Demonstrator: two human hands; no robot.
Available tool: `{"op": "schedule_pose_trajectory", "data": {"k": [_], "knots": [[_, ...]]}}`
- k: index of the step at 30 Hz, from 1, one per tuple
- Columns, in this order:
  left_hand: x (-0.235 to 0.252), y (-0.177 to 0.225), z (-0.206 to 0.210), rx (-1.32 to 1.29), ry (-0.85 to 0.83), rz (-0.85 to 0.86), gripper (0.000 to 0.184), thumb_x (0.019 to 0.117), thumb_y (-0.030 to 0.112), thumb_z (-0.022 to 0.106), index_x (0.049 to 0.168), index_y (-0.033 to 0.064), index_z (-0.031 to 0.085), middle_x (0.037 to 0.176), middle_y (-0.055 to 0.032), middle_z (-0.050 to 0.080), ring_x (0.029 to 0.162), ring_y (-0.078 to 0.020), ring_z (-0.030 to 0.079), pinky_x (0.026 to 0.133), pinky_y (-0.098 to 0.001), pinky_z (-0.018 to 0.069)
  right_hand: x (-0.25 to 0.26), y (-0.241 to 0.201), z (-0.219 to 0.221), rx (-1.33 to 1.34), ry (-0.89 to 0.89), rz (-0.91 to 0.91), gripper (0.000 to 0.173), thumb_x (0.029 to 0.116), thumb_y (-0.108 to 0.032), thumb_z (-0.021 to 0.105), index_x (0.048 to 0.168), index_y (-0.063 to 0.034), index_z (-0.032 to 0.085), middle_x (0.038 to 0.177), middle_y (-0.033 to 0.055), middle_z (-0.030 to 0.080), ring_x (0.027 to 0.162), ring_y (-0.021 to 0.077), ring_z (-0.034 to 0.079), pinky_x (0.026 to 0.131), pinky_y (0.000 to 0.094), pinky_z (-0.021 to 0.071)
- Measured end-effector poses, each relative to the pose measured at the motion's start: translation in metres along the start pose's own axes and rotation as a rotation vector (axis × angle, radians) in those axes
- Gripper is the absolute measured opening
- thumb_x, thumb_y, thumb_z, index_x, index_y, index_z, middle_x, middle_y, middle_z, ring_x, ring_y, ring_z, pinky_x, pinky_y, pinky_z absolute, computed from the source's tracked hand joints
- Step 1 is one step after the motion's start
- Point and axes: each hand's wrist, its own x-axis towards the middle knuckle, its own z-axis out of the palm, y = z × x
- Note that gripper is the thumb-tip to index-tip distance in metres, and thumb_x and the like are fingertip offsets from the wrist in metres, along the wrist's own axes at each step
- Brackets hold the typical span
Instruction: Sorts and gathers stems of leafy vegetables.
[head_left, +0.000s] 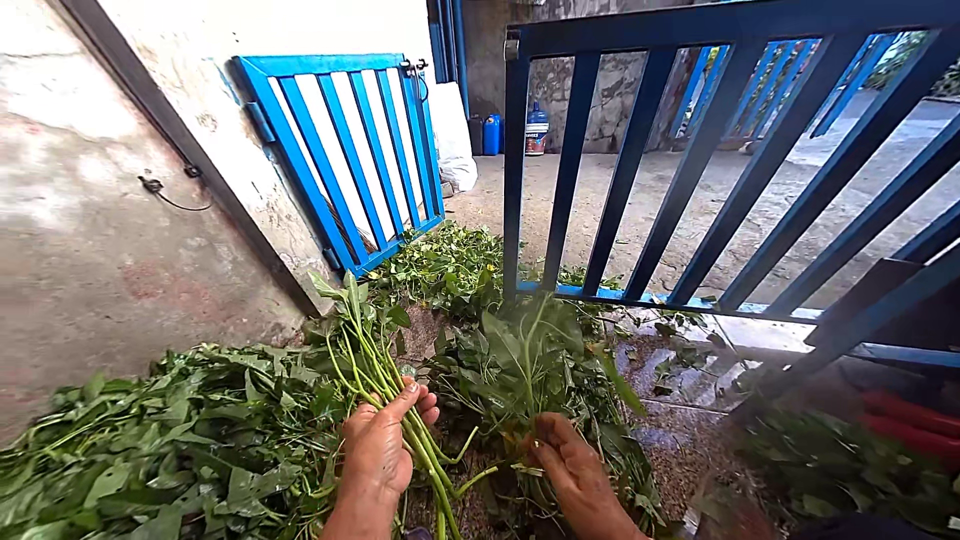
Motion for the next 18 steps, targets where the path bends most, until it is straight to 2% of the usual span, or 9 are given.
{"op": "schedule_pose_trajectory", "data": {"k": [4,7,10,12,15,18], "knots": [[-0.002,-0.001,0.001,0.006,-0.083,-0.022,0.016,0.098,-0.005,0.061,0.114,-0.0073,0.059,0.088,-0.0195,0.071,0.073,-0.0272,0.073,0.065,-0.0386,0.0639,-0.004,-0.001,0.017,0.04,-0.076,-0.126,0.025,0.1013,0.003,0.05,0.125,0.0052,0.057,0.103,0.0103,0.072,0.091,0.0192,0.073,0.083,0.0367,0.0633],[-0.004,0.0,-0.001,-0.005,-0.156,-0.006,0.016,0.0962,-0.008,0.061,0.112,-0.0084,0.06,0.089,-0.0209,0.072,0.074,-0.0284,0.073,0.065,-0.0391,0.0639,-0.006,-0.002,0.027,-0.037,-0.135,-0.2,0.024,0.102,0.002,0.05,0.125,0.0044,0.058,0.102,0.0107,0.072,0.089,0.0171,0.072,0.082,0.0346,0.0617],[-0.003,-0.004,-0.007,-0.035,-0.284,0.077,0.019,0.0936,-0.012,0.054,0.112,-0.0106,0.06,0.096,-0.0236,0.072,0.081,-0.0314,0.074,0.07,-0.0435,0.0643,-0.007,0.002,0.033,-0.143,-0.175,-0.267,0.024,0.1039,-0.003,0.051,0.125,0.0012,0.062,0.1,0.0118,0.073,0.086,0.0174,0.072,0.079,0.0366,0.0616],[-0.004,-0.004,-0.009,-0.081,-0.362,0.09,0.018,0.0957,-0.009,0.055,0.113,-0.0119,0.06,0.098,-0.0257,0.072,0.085,-0.0335,0.074,0.075,-0.0462,0.0639,-0.009,0.002,0.034,-0.17,-0.195,-0.284,0.024,0.1039,-0.004,0.052,0.125,0.0016,0.063,0.1,0.0132,0.073,0.088,0.019,0.072,0.081,0.0389,0.0616],[-0.005,-0.005,-0.009,-0.144,-0.441,0.122,0.019,0.0947,-0.009,0.051,0.112,-0.0114,0.057,0.101,-0.0264,0.07,0.087,-0.0347,0.074,0.078,-0.0473,0.0641,-0.012,0.001,0.035,-0.184,-0.216,-0.275,0.025,0.1038,-0.004,0.052,0.125,0.0018,0.064,0.1,0.0134,0.073,0.089,0.0197,0.073,0.083,0.0392,0.0612],[-0.005,-0.004,-0.008,-0.156,-0.466,0.119,0.016,0.0946,-0.01,0.052,0.11,-0.0113,0.058,0.102,-0.0276,0.071,0.088,-0.0355,0.074,0.078,-0.0473,0.0641,-0.012,0.001,0.035,-0.196,-0.232,-0.286,0.025,0.1043,-0.004,0.051,0.125,0.0012,0.064,0.099,0.0132,0.073,0.09,0.0209,0.072,0.083,0.0404,0.0608]]}}
